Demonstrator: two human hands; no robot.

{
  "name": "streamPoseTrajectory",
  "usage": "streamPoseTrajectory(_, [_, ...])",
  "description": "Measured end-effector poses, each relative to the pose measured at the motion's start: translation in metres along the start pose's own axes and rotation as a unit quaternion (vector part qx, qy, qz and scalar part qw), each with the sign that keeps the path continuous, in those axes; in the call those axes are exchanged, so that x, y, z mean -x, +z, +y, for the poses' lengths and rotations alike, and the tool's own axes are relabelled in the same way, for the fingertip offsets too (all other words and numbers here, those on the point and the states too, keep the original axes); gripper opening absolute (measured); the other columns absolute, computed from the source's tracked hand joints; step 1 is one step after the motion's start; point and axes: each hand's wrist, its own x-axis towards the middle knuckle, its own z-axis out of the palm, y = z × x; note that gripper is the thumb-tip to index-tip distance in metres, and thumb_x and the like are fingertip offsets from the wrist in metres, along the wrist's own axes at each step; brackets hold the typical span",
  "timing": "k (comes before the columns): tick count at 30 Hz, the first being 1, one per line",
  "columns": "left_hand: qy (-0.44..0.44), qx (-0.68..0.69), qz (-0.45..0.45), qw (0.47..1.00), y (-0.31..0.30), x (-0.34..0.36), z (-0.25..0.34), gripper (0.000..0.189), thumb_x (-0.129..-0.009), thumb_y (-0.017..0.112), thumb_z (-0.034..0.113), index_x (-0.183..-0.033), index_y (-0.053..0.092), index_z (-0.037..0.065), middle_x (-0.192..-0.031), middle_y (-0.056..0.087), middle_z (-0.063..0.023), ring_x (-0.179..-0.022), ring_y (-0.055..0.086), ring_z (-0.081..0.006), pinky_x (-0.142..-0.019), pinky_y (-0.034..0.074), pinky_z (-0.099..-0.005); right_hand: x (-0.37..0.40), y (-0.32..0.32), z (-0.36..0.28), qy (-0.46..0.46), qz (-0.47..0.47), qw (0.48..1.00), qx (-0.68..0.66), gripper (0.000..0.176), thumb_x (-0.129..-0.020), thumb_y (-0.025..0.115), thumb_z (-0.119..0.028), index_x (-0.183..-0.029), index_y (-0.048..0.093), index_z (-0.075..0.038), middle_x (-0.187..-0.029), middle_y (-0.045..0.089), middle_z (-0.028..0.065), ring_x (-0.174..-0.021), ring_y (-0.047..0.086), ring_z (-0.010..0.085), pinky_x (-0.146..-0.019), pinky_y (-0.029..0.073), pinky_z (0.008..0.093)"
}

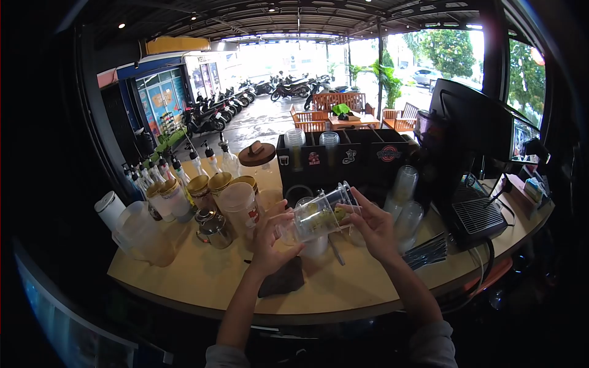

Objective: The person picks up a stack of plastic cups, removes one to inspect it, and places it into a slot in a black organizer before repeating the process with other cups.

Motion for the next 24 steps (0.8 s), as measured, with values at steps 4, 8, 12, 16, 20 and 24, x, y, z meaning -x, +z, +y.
streamPoseTrajectory(4, [-0.095,-0.036,0.05,0.994,0.01,-0.002,0.013,0.073,-0.067,0.078,0.006,-0.13,0.041,0.009,-0.135,0.036,-0.0132,-0.125,0.042,-0.0253,-0.095,0.048,-0.0387,0.001,0.004,-0.002,-0.013,-0.01,1.0,0.015,0.051,-0.092,0.05,-0.002,-0.139,0.032,-0.003,-0.115,0.061,0.0175,-0.092,0.062,0.016,-0.083,0.052,0.0315])
streamPoseTrajectory(8, [-0.12,-0.023,0.006,0.993,0.008,-0.004,0.013,0.074,-0.066,0.08,0.004,-0.127,0.04,0.006,-0.135,0.039,-0.0144,-0.122,0.045,-0.0259,-0.1,0.043,-0.0376,0.002,0.007,-0.001,-0.006,-0.01,1.0,0.025,0.05,-0.092,0.051,-0.003,-0.139,0.033,-0.003,-0.115,0.061,0.0174,-0.091,0.063,0.016,-0.081,0.054,0.0298])
streamPoseTrajectory(12, [-0.007,-0.136,0.009,0.991,0.004,-0.004,0.005,0.072,-0.064,0.082,0.012,-0.126,0.045,0.009,-0.128,0.046,-0.0116,-0.119,0.048,-0.0251,-0.096,0.046,-0.0361,0.0,0.009,-0.008,0.055,0.014,0.998,0.004,0.049,-0.092,0.053,-0.006,-0.138,0.034,-0.002,-0.116,0.06,0.0175,-0.088,0.064,0.0163,-0.078,0.055,0.0281])
streamPoseTrajectory(16, [0.012,-0.163,0.016,0.986,0.005,-0.001,0.003,0.068,-0.064,0.082,0.015,-0.123,0.05,0.012,-0.126,0.048,-0.0092,-0.117,0.049,-0.0241,-0.092,0.05,-0.0355,0.0,0.013,-0.01,0.065,0.006,0.998,0.014,0.048,-0.093,0.052,-0.007,-0.138,0.035,-0.002,-0.116,0.06,0.0175,-0.089,0.064,0.0169,-0.077,0.055,0.028])
streamPoseTrajectory(20, [0.02,-0.142,0.026,0.989,0.004,0.0,0.003,0.068,-0.063,0.083,0.015,-0.123,0.051,0.012,-0.126,0.048,-0.0094,-0.117,0.05,-0.0232,-0.091,0.05,-0.0355,0.002,0.015,-0.014,0.059,0.003,0.998,0.025,0.045,-0.095,0.046,-0.006,-0.138,0.035,-0.003,-0.115,0.06,0.0217,-0.089,0.066,0.0224,-0.08,0.053,0.0311])
streamPoseTrajectory(24, [0.013,-0.104,0.025,0.994,0.004,-0.001,0.003,0.068,-0.064,0.083,0.015,-0.123,0.05,0.011,-0.126,0.048,-0.0104,-0.116,0.051,-0.0229,-0.091,0.051,-0.0348,0.004,0.013,-0.011,0.023,-0.006,0.997,0.077,0.043,-0.096,0.043,-0.007,-0.138,0.035,-0.003,-0.116,0.059,0.0225,-0.09,0.066,0.0218,-0.081,0.052,0.0299])
